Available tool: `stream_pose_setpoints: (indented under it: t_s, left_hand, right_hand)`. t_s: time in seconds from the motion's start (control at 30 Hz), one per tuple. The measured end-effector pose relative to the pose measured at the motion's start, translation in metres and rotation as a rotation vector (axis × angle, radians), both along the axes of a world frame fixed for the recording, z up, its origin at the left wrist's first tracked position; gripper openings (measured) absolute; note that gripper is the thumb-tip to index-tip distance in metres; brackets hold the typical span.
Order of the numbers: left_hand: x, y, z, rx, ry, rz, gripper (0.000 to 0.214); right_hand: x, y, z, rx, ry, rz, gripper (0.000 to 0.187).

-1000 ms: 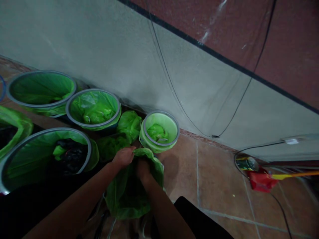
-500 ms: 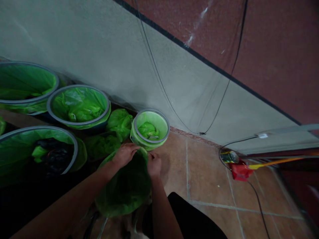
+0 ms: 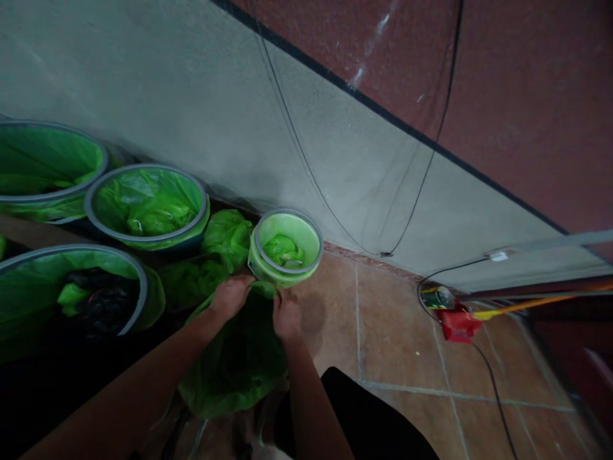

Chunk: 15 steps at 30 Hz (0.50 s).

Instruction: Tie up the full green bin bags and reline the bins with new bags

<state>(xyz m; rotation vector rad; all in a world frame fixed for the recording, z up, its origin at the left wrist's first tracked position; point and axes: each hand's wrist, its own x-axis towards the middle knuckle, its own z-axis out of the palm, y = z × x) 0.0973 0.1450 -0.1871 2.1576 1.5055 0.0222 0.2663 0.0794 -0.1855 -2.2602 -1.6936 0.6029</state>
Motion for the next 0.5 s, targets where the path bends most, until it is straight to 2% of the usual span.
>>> stream_pose_setpoints:
  t_s: [0.07,0.13,0.23,0.37,0.43,0.5]
  left_hand:
    - [-0.001,0.0,0.002,-0.016,0.03,0.001,0.028]
    - [-0.003,0.0,0.005,-0.037,0.058,0.012,0.026]
    - [-0.005,0.0,0.007,-0.041,0.058,0.033,0.026]
    - [-0.004,-0.004,0.012,-0.004,0.028,0.026,0.038]
    - [-0.003,-0.006,0.015,0.004,0.03,0.051,0.049]
    - [-0.002,-0.005,0.018,-0.021,0.013,0.1,0.058]
  right_hand:
    - [-0.003,-0.004,-0.002,-0.141,-0.037,0.026,0.039]
    - [-0.003,-0.005,-0.001,-0.206,-0.044,0.015,0.04]
    - [0.001,0.003,0.007,-0.125,0.036,-0.011,0.033]
    - [0.014,0.037,0.025,0.034,0.028,-0.283,0.038]
    - [0.023,0.059,0.029,0.014,-0.046,-0.419,0.044]
    - [0.034,0.079,0.029,-0.055,-0.092,-0.496,0.052]
